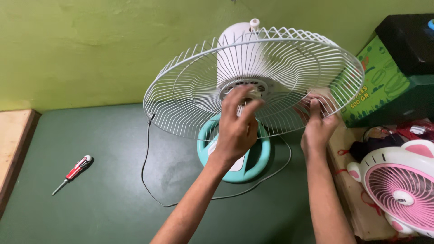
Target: The person assembles a small electric fan by attaching the front grille, inserting the fan blade, and securing it with a plastic nut. They then attach the rear grille and use a screwdriver to tighten a screw on the rear ring.
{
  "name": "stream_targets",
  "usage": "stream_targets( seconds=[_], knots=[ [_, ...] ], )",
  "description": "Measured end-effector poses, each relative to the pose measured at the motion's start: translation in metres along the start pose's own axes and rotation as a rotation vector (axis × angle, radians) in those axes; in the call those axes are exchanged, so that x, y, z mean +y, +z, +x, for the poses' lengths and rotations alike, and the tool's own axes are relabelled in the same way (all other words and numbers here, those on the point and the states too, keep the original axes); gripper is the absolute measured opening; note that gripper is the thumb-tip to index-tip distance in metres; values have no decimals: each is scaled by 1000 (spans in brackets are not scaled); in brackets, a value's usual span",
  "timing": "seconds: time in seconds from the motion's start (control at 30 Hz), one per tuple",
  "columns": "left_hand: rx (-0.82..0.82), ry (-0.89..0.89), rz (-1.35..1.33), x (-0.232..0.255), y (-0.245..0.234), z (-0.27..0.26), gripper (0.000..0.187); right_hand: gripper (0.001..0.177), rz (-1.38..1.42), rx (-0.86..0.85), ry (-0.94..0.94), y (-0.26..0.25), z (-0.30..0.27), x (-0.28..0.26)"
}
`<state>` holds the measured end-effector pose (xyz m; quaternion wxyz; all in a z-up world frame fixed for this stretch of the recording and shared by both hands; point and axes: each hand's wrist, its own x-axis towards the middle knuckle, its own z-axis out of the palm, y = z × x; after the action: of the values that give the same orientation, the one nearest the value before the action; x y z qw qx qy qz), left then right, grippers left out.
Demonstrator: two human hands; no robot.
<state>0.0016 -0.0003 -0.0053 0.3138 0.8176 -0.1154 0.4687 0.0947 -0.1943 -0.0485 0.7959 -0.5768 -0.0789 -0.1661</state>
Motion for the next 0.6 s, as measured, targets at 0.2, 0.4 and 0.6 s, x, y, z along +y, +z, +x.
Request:
stream_targets(
  seconds=[0.2, 0.4, 0.6],
  knots=[
    [43, -254, -99, 7, -5, -3, 58, 13, -96, -126, 10, -15, 13, 0],
    [-9, -61, 60, 7, 3, 0, 57, 11, -240, -190, 73, -25, 17, -9],
    [63, -253, -121, 9, -3, -1, 62, 22, -40, -187, 73, -14, 21, -35]
  ],
)
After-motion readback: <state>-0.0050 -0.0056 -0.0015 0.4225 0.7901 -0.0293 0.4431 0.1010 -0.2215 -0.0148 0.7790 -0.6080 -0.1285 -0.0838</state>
